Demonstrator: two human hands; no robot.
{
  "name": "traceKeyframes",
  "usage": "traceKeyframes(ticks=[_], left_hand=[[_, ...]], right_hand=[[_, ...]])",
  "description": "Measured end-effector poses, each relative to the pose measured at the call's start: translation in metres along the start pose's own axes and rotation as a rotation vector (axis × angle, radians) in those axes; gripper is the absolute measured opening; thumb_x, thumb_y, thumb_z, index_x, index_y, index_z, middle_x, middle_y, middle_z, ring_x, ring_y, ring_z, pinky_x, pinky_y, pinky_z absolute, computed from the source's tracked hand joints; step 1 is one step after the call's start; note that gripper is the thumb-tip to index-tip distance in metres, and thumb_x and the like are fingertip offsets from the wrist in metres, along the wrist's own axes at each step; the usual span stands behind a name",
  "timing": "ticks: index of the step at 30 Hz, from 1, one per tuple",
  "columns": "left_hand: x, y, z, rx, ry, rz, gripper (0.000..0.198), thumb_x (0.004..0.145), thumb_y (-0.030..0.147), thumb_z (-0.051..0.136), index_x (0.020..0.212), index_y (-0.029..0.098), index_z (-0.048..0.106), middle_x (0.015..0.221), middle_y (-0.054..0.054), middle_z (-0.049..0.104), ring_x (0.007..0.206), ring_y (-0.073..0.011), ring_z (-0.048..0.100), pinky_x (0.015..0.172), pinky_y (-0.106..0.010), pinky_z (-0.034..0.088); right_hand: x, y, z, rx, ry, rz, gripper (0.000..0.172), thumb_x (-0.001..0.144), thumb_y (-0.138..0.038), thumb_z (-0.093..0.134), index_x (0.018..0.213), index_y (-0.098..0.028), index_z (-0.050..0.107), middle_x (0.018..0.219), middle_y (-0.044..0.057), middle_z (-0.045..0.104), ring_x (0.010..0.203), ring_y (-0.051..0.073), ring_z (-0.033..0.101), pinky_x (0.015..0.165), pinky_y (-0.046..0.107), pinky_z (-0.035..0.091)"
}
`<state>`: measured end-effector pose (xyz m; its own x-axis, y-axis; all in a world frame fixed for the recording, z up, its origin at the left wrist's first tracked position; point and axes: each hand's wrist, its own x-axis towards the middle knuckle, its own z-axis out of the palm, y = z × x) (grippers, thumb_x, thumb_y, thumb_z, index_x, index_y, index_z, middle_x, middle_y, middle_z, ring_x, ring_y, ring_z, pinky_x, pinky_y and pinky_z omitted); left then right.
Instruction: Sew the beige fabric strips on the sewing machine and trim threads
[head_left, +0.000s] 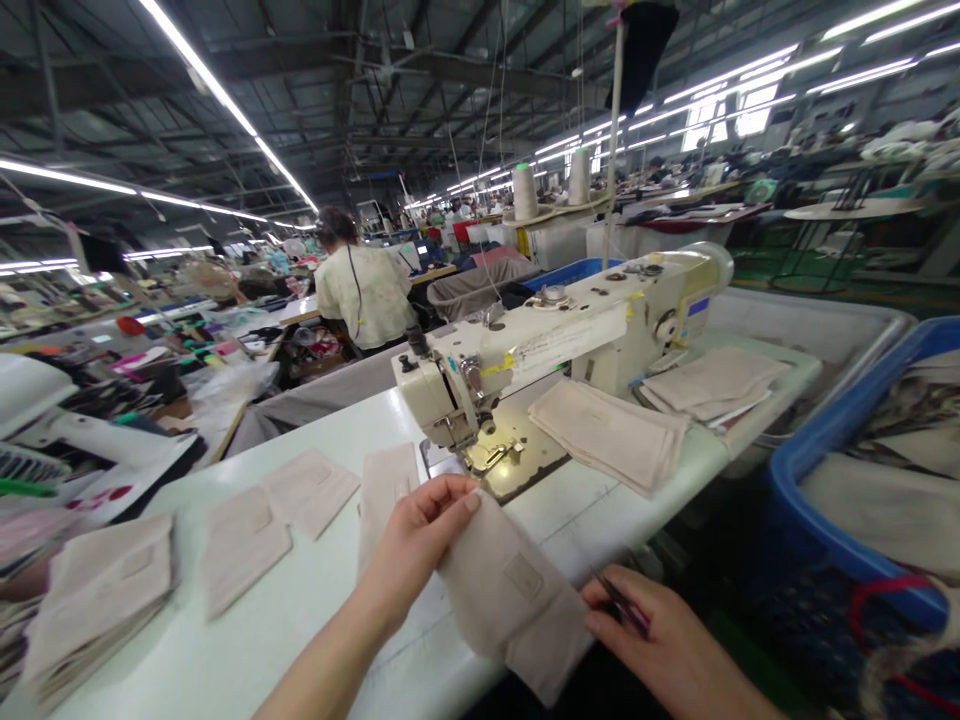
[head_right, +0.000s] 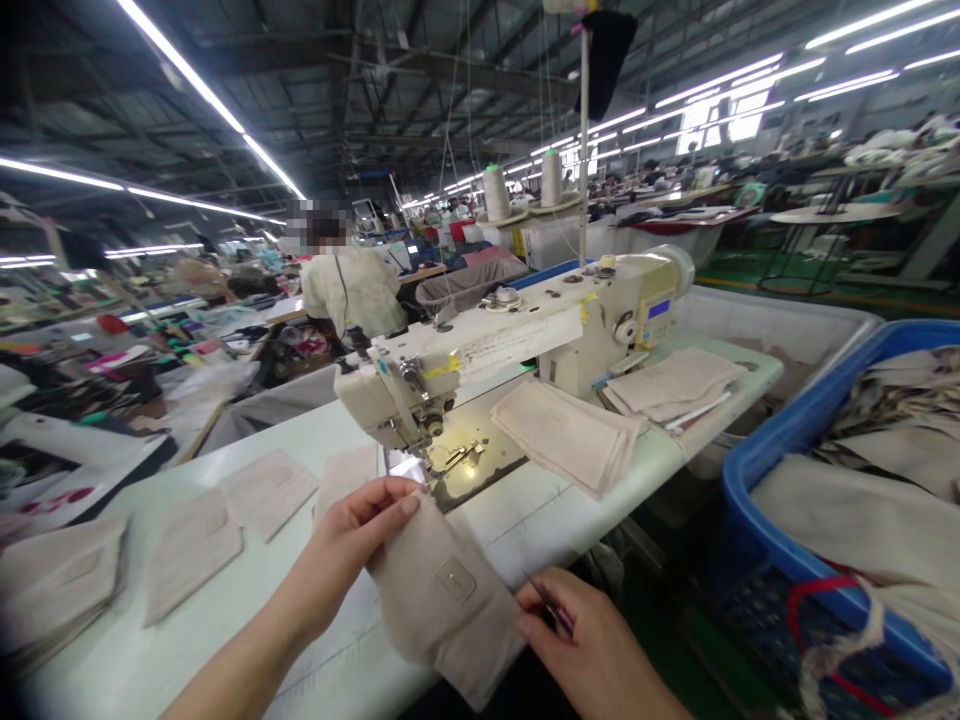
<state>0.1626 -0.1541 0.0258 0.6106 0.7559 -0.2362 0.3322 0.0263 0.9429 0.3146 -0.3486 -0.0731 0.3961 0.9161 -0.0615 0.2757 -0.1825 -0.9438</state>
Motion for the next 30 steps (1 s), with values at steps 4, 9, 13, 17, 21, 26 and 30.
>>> traceKeyframes(ticks=[4,9,13,17,21,26,30], left_hand=[[-0.001,0.001,-0.002,0.021,0.036,-0.001,0.042,0.064,0.055,0.078,0.082,0.018,0.071,0.065,0.002,0.059,0.056,-0.0105,0.043,0.050,-0.020,0.025],[0.012,-0.002,-0.011,0.073,0.053,0.039,0.038,0.069,0.055,0.075,0.078,0.019,0.068,0.063,0.003,0.059,0.054,-0.0114,0.047,0.050,-0.021,0.029],[0.043,-0.017,-0.018,0.413,0.098,0.251,0.028,0.082,0.047,0.062,0.084,0.020,0.071,0.073,-0.001,0.068,0.065,-0.0168,0.059,0.058,-0.026,0.040],[0.067,-0.032,-0.017,0.675,0.141,0.403,0.019,0.083,0.033,0.058,0.076,0.019,0.069,0.083,-0.005,0.069,0.078,-0.0213,0.062,0.073,-0.032,0.045],[0.070,-0.035,-0.016,0.709,0.141,0.401,0.017,0.079,0.030,0.058,0.069,0.019,0.064,0.075,-0.004,0.063,0.070,-0.0201,0.058,0.066,-0.031,0.042],[0.069,-0.030,-0.018,0.743,0.121,0.361,0.015,0.078,0.025,0.052,0.067,0.019,0.062,0.072,-0.003,0.062,0.068,-0.0190,0.056,0.064,-0.029,0.040],[0.077,-0.029,-0.021,0.769,0.128,0.302,0.014,0.074,0.021,0.052,0.062,0.020,0.058,0.064,-0.001,0.060,0.062,-0.0177,0.054,0.059,-0.028,0.035]], right_hand=[[-0.001,0.007,0.000,-0.053,-0.038,0.016,0.016,0.084,-0.034,0.059,0.084,-0.021,0.069,0.080,0.000,0.067,0.073,0.018,0.060,0.065,0.026,0.042],[-0.004,-0.004,0.005,-0.024,-0.037,0.063,0.017,0.085,-0.035,0.059,0.084,-0.020,0.068,0.081,0.001,0.066,0.074,0.018,0.059,0.065,0.026,0.043],[0.002,-0.014,0.017,0.005,0.038,0.020,0.015,0.086,-0.034,0.059,0.090,-0.021,0.064,0.077,-0.001,0.063,0.068,0.015,0.056,0.062,0.024,0.043],[0.015,-0.018,0.024,-0.094,0.022,-0.077,0.016,0.087,-0.035,0.058,0.081,-0.021,0.064,0.068,-0.002,0.057,0.062,0.014,0.051,0.058,0.024,0.040],[0.021,-0.015,0.020,-0.173,-0.077,-0.277,0.010,0.081,-0.023,0.060,0.090,-0.021,0.061,0.075,-0.001,0.060,0.061,0.013,0.053,0.055,0.022,0.041],[0.026,-0.003,0.012,-0.310,-0.107,-0.719,0.023,0.078,-0.008,0.043,0.093,-0.021,0.053,0.078,0.002,0.060,0.068,0.015,0.056,0.060,0.024,0.041],[0.030,-0.002,0.009,-0.494,-0.082,-0.844,0.028,0.083,-0.006,0.043,0.102,-0.020,0.057,0.086,0.004,0.063,0.069,0.016,0.057,0.056,0.027,0.035]])
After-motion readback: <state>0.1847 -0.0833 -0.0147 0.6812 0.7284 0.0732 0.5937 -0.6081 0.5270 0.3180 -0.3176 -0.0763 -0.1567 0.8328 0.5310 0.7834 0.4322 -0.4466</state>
